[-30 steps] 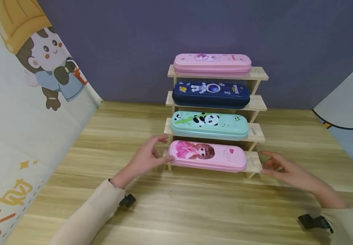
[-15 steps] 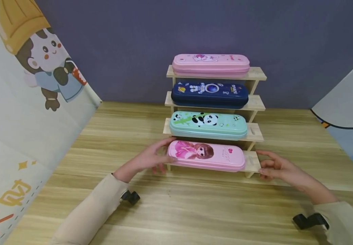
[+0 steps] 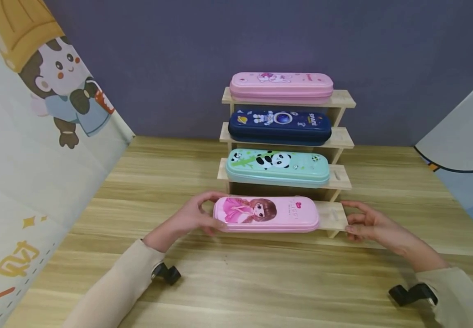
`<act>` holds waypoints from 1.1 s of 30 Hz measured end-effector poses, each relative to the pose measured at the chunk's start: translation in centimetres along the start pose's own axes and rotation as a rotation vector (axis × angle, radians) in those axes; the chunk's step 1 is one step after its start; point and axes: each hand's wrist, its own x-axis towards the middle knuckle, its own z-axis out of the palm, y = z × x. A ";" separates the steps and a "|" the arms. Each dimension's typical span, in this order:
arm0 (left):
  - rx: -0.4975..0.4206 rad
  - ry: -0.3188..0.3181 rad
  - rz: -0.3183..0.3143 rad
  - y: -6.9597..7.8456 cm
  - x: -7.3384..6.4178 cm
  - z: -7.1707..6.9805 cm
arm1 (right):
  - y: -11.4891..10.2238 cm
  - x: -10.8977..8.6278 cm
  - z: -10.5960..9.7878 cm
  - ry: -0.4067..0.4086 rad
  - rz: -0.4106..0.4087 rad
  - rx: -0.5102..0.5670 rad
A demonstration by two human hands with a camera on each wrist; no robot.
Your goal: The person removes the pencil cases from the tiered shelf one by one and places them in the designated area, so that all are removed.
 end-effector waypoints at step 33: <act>-0.124 -0.003 0.441 -2.0 -6.4 -5.4 | 0.0 0.5 -0.6 -0.066 0.032 0.165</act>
